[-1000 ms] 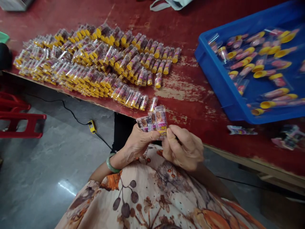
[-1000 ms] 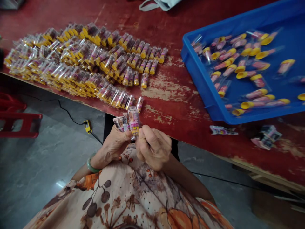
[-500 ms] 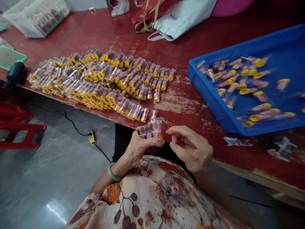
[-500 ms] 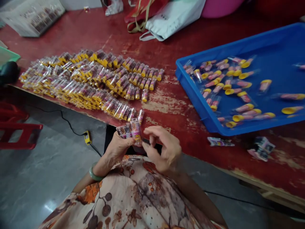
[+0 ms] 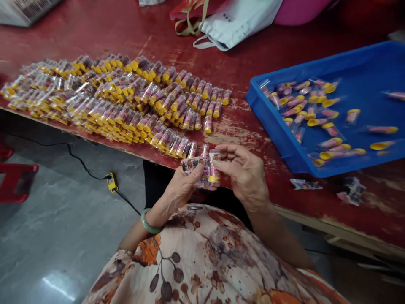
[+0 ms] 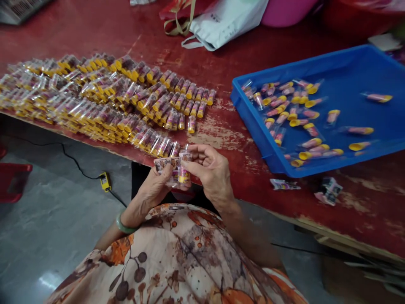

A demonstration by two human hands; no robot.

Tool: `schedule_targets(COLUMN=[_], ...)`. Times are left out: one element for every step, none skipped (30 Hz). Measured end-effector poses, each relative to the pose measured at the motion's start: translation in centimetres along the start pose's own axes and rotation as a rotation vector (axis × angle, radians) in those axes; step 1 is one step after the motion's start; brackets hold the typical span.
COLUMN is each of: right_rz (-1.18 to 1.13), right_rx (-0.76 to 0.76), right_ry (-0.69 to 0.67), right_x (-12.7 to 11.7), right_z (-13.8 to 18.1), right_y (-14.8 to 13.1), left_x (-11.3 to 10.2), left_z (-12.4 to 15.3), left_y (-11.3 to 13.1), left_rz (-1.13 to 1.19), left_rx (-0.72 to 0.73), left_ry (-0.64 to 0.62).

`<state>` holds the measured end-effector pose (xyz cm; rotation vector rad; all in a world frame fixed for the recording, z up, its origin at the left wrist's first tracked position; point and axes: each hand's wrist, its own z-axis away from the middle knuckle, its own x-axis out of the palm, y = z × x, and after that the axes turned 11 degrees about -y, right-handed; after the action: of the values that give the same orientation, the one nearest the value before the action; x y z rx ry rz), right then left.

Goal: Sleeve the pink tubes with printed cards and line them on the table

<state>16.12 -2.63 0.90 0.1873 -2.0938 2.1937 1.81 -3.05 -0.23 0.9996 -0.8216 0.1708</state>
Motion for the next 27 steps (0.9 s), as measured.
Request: schedule_targets(right_rz=[-0.012, -0.015, -0.006, 0.016, 0.049, 0.092, 0.146, 0.215, 0.306, 0.418, 0.544, 0.673, 0.789, 0.883, 0.953, 1.006, 1.050, 1.092, 1.131, 1.169, 1.206, 1.240, 1.267, 1.287, 1.300, 1.306, 1.305], right_rx=[0.008, 0.010, 0.006, -0.003, -0.021, -0.042, -0.069, -0.115, -0.182, -0.273, -0.381, -0.491, -0.593, -0.677, -0.741, -0.788, -0.823, -0.854, -0.888, -0.915, -0.937, -0.953, -0.965, -0.971, -0.974, -0.979, -0.987], right_ry=[0.001, 0.004, 0.003, -0.002, -0.009, -0.020, -0.030, -0.039, -0.048, -0.055, -0.060, -0.068, -0.069, -0.059, -0.041, -0.021, -0.001, 0.019, 0.036, 0.050, 0.065, 0.081, 0.091, 0.099, 0.102, 0.103, 0.097], right_x=[0.2, 0.4, 0.5, 0.6, 0.6, 0.5, 0.4, 0.2, -0.1, -0.4, -0.6, -0.8, -1.0, -1.1, -1.1, -1.1, -1.1, -1.1, -1.0, -1.0, -1.0, -1.0, -1.0, -1.1, -1.1, -1.1, -1.1], right_z=[-0.1, -0.2, -0.2, -0.2, -0.1, 0.1, 0.3, 0.7, 1.1, 1.6, 2.1, 2.5, 2.9, 3.3, 3.5, 3.7, 3.8, 3.9, 4.0, 4.1, 4.1, 4.2, 4.3, 4.4, 4.5, 4.6, 4.7], right_y=[0.1, 0.2, 0.3, 0.4, 0.4, 0.3, 0.2, 0.0, -0.1, -0.3, -0.4, -0.5, -0.4, -0.3, 0.0, 0.2, 0.5, 0.9, 1.2, 1.4, 1.6, 1.8, 1.8, 1.9, 1.9, 1.9, 1.8], left_x=[-0.1, -0.2, -0.3, -0.4, -0.4, -0.3, -0.3, -0.2, -0.1, 0.1, 0.3, 0.4, 0.6, 0.7, 0.9, 1.0, 1.2, 1.4, 1.5, 1.7, 1.8, 1.9, 2.0, 2.1, 2.1, 2.1, 2.1], left_z=[0.1, 0.2, 0.3, 0.3, 0.4, 0.4, 0.4, 0.4, 0.3, 0.2, 0.2, 0.2, 0.2, 0.2, 0.2, 0.3, 0.3, 0.4, 0.4, 0.4, 0.5, 0.5, 0.5, 0.5, 0.6, 0.6, 0.6], left_y=[0.1, 0.2, 0.2, 0.2, 0.2, 0.2, 0.2, 0.3, 0.3, 0.3, 0.3, 0.3, 0.2, 0.1, 0.0, -0.1, -0.2, -0.2, -0.3, -0.4, -0.4, -0.4, -0.5, -0.5, -0.5, -0.5, -0.5], left_rz=[0.015, 0.020, 0.018, 0.010, 0.000, -0.006, -0.005, 0.003, 0.017, 0.032, 0.046, 0.059, 0.069, 0.078, 0.088, 0.097, 0.105, 0.109, 0.112, 0.113, 0.112, 0.109, 0.107, 0.102, 0.098, 0.095, 0.094], left_rx=[-0.001, 0.003, 0.009, 0.012, 0.010, 0.006, -0.002, -0.010, -0.013, -0.009, 0.003, 0.018, 0.033, 0.047, 0.057, 0.061, 0.060, 0.059, 0.059, 0.060, 0.059, 0.059, 0.061, 0.060, 0.059, 0.057, 0.054], left_ry=[-0.002, -0.010, -0.023, -0.029, -0.027, -0.017, -0.001, 0.020, 0.043, 0.066, 0.086, 0.101, 0.107, 0.104, 0.096, 0.089, 0.086, 0.090, 0.101, 0.114, 0.128, 0.142, 0.156, 0.166, 0.174, 0.178, 0.177])
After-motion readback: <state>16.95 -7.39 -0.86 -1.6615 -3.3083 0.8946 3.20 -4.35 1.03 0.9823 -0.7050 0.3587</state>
